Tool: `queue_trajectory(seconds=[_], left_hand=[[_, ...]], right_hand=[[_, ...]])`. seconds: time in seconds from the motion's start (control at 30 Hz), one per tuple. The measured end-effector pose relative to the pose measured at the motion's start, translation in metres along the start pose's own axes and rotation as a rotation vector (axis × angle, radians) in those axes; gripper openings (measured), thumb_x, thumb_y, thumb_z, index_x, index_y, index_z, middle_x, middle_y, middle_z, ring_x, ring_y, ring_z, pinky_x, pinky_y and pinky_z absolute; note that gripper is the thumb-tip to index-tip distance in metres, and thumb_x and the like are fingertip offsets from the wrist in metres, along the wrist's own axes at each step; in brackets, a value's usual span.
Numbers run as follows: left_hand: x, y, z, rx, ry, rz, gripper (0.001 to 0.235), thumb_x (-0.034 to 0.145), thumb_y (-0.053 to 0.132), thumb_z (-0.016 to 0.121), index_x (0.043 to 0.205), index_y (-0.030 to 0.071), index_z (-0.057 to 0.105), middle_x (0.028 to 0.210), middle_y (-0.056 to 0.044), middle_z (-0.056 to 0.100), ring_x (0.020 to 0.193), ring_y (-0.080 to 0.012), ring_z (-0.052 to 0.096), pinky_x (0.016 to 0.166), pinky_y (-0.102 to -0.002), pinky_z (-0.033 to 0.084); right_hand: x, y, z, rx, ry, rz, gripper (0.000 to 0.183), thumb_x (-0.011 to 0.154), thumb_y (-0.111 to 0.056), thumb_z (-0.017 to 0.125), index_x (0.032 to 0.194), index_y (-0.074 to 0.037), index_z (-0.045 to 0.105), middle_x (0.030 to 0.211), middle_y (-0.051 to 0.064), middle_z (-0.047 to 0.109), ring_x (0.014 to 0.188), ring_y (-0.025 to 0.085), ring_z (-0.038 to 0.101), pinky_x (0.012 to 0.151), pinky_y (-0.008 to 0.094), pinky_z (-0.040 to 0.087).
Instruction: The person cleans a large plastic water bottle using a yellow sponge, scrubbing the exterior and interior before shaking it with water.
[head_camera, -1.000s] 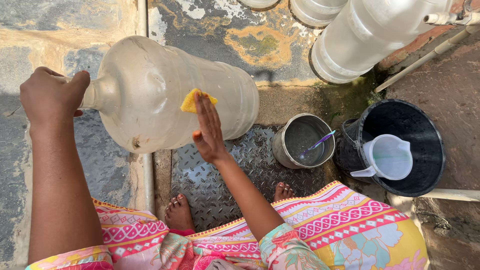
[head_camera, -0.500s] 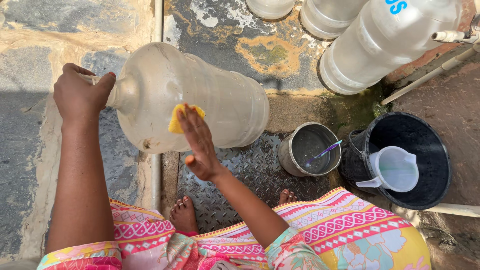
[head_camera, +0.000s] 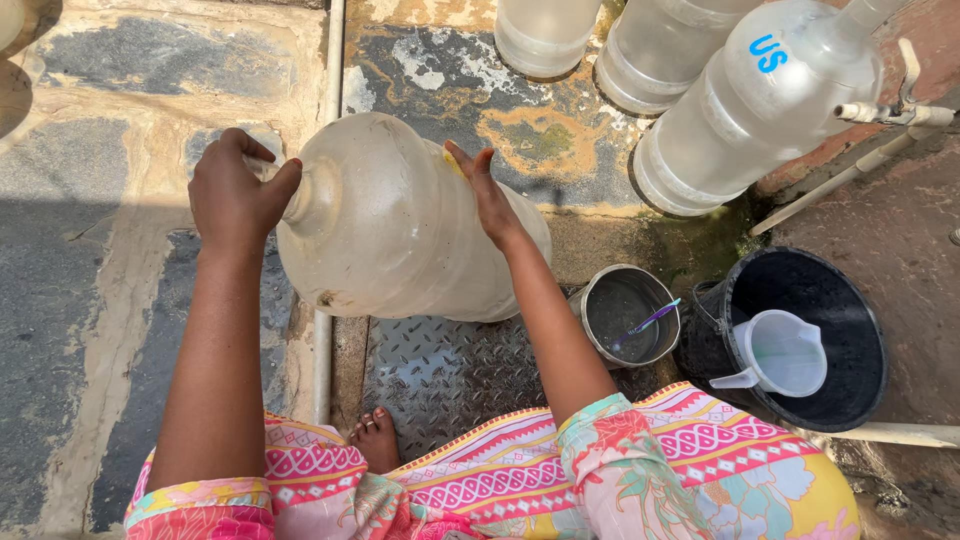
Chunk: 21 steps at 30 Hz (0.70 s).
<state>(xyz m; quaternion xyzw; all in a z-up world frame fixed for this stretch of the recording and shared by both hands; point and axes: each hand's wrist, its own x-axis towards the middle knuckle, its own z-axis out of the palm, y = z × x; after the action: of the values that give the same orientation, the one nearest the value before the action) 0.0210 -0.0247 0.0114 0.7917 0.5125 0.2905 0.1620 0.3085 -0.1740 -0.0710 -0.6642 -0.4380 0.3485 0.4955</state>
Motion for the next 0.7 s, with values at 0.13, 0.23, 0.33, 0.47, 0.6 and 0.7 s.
queue_trajectory(seconds=[0.13,0.23,0.33,0.47,0.6,0.7], left_hand=[[0.001,-0.005,0.009,0.022,0.066,-0.008,0.039,0.083,0.038,0.084,0.098,0.006,0.068,0.101,-0.017,0.067,0.089,-0.0347,0.067,0.078,-0.047,0.052],[0.006,-0.005,0.014,0.044,0.092,-0.023,0.04,0.082,0.037,0.085,0.099,0.006,0.067,0.101,-0.018,0.067,0.09,-0.0361,0.066,0.08,-0.047,0.052],[0.005,-0.003,0.017,0.048,0.08,-0.021,0.042,0.081,0.037,0.085,0.1,0.005,0.065,0.102,-0.018,0.066,0.091,-0.0361,0.066,0.08,-0.047,0.052],[0.006,0.001,0.014,0.029,0.054,-0.015,0.044,0.081,0.037,0.085,0.102,0.006,0.063,0.101,-0.017,0.066,0.091,-0.0364,0.066,0.08,-0.048,0.051],[0.001,-0.001,0.015,0.034,0.085,-0.018,0.043,0.081,0.037,0.085,0.102,0.006,0.063,0.101,-0.017,0.065,0.09,-0.0371,0.066,0.08,-0.049,0.052],[0.0,0.003,0.02,0.036,0.122,-0.041,0.043,0.08,0.037,0.085,0.102,0.006,0.064,0.101,-0.018,0.066,0.089,-0.0379,0.066,0.079,-0.049,0.052]], right_hand=[[-0.08,-0.003,0.086,-0.246,0.335,-0.374,0.095,0.1,-0.078,0.002,0.165,-0.011,0.022,0.173,0.016,0.024,0.164,0.036,0.012,0.133,0.054,0.003],[-0.155,0.011,0.156,-0.405,0.359,-0.57,0.093,0.108,-0.072,0.019,0.166,0.0,0.007,0.173,0.029,0.001,0.163,0.045,0.001,0.131,0.059,0.002],[-0.154,0.023,0.161,-0.689,0.279,-0.646,0.09,0.109,-0.071,0.029,0.166,-0.003,0.014,0.172,0.031,0.002,0.163,0.049,0.001,0.134,0.06,0.004],[-0.098,-0.006,0.106,-0.45,0.371,-0.525,0.087,0.105,-0.074,0.017,0.167,-0.012,0.018,0.175,0.021,0.013,0.164,0.041,0.006,0.132,0.058,0.003],[-0.024,-0.04,0.043,-0.132,0.142,-0.214,0.09,0.097,-0.073,-0.002,0.165,-0.021,0.028,0.171,0.009,0.03,0.161,0.031,0.015,0.129,0.054,-0.006],[-0.038,-0.021,0.064,-0.28,0.29,-0.35,0.085,0.104,-0.071,0.004,0.166,-0.017,0.022,0.174,0.01,0.024,0.163,0.034,0.011,0.13,0.057,-0.006]])
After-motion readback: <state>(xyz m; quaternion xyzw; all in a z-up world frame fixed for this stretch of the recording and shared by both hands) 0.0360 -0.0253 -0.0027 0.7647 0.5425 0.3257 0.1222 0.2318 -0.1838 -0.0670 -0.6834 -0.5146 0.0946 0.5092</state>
